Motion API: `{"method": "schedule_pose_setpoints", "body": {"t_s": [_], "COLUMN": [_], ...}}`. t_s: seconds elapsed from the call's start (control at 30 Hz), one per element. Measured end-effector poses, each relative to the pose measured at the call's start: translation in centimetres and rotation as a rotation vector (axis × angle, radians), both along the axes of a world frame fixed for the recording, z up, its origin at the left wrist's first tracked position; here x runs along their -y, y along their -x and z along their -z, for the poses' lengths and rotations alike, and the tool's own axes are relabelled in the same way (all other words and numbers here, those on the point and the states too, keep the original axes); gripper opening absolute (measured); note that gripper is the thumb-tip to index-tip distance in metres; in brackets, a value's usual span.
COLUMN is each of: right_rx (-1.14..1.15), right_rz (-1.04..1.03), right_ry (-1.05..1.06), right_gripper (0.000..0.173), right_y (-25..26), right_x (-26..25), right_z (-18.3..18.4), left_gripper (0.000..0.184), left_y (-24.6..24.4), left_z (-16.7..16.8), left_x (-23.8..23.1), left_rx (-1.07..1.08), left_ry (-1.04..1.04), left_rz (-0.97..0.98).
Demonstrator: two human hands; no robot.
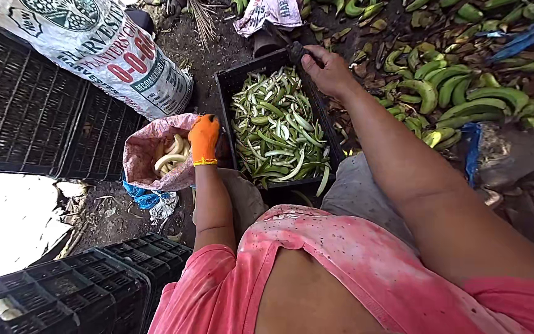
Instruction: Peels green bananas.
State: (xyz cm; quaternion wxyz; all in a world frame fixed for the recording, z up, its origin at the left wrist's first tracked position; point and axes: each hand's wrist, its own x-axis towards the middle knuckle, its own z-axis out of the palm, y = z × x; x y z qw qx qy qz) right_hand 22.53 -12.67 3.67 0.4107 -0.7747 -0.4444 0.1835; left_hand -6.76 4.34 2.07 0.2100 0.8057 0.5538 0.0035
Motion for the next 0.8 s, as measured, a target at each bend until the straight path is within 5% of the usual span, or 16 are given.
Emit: {"method": "schedule_pose_setpoints", "body": {"t_s": [0.13, 0.3, 0.37, 0.5, 0.67, 0.8], "right_rx": [0.050, 0.114, 0.142, 0.153, 0.156, 0.181], "right_rz": [-0.030, -0.037, -0.016, 0.022, 0.014, -0.012], "right_ry": [-0.028, -0.028, -0.027, -0.095, -0.143, -0.129], "right_gripper": [0.056, 0.056, 0.057, 0.058, 0.057, 0.057], "right_y": [1.6, 1.5, 0.8, -0.4, -0.5, 0.3], "right_x": [0.9, 3.1, 4.4, 6.5, 6.7, 6.2], "right_z": [-1.2, -2.3, -2.7, -3.4, -3.6, -3.6], "left_gripper": [0.040, 0.058, 0.072, 0.063, 0.050, 0.054], "left_y": [-9.3, -12.1, -10.6, -7.6, -8.6, -11.6], "left_z": [4.4, 14.4, 19.0, 26.6, 25.2, 20.7], "left_x": [3.5, 5.3, 5.8, 6.9, 6.8, 7.9], "left_rx": [-0.269, -0.357, -0.218, 0.297, 0.578, 0.498], "left_ry": [0.100, 0.235, 0.335, 0.469, 0.820, 0.696], "left_rz": [0.391, 0.320, 0.230, 0.030, 0.055, 0.098]}}
